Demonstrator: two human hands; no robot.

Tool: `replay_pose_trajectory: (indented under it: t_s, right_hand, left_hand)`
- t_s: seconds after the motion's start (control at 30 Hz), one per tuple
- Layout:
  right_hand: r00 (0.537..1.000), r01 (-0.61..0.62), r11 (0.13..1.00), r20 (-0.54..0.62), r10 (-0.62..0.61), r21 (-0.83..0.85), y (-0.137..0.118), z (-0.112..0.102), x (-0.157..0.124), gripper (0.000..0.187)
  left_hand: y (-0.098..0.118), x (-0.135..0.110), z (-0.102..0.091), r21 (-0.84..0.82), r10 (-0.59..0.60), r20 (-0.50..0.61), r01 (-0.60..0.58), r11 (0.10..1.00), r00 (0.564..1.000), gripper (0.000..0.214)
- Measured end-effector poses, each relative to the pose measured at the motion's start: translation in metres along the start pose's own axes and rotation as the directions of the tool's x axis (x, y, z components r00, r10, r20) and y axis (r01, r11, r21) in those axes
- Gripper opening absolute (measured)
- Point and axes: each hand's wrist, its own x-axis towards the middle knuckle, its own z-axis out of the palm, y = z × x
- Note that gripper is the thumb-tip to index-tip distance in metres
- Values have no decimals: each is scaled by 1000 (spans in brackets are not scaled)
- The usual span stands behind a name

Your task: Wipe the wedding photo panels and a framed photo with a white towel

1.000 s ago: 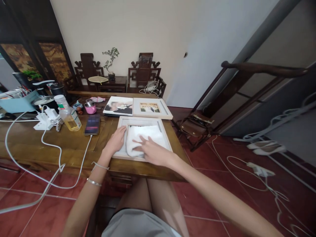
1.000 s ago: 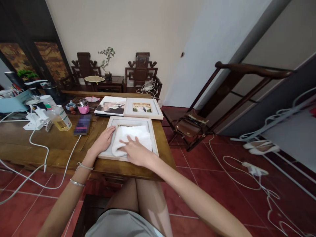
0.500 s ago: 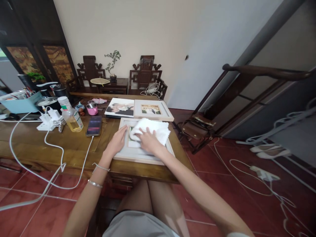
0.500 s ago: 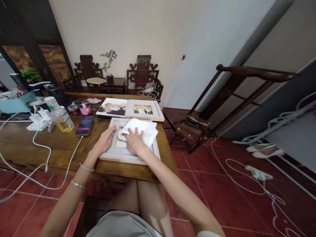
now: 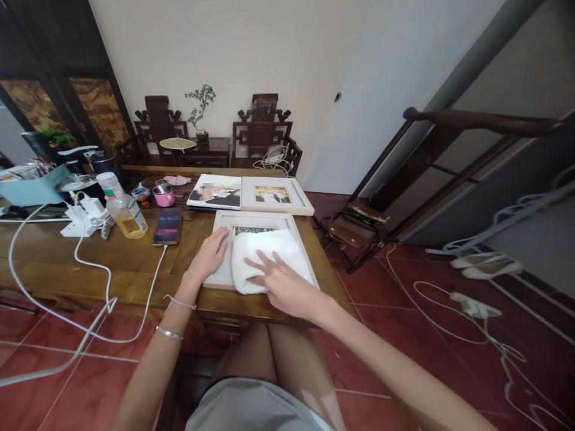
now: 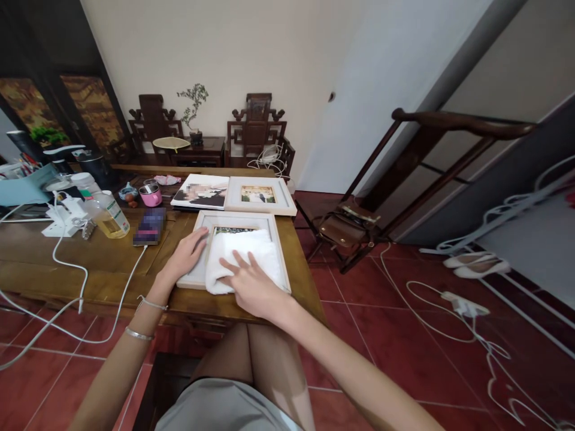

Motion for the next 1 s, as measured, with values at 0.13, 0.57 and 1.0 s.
replay_pose_trajectory:
  t_s: [0.13,0.57,1.0]
  right_hand:
    - [980,-199,980,3,199,-30,18,-5,-32,63]
    - [833,-252,961,-532,153,-118,96,-10,67,64]
    - [977,-180,952,-162,142,-249,102,-4,94,58]
  left_hand:
    - [-6,-2,3,59,28,108,-34,998,994,42]
    - [-12,-1,8,71,-14,101,7,997,995,42]
    - [-21,0,11,0,44,34,-44,999,998,55]
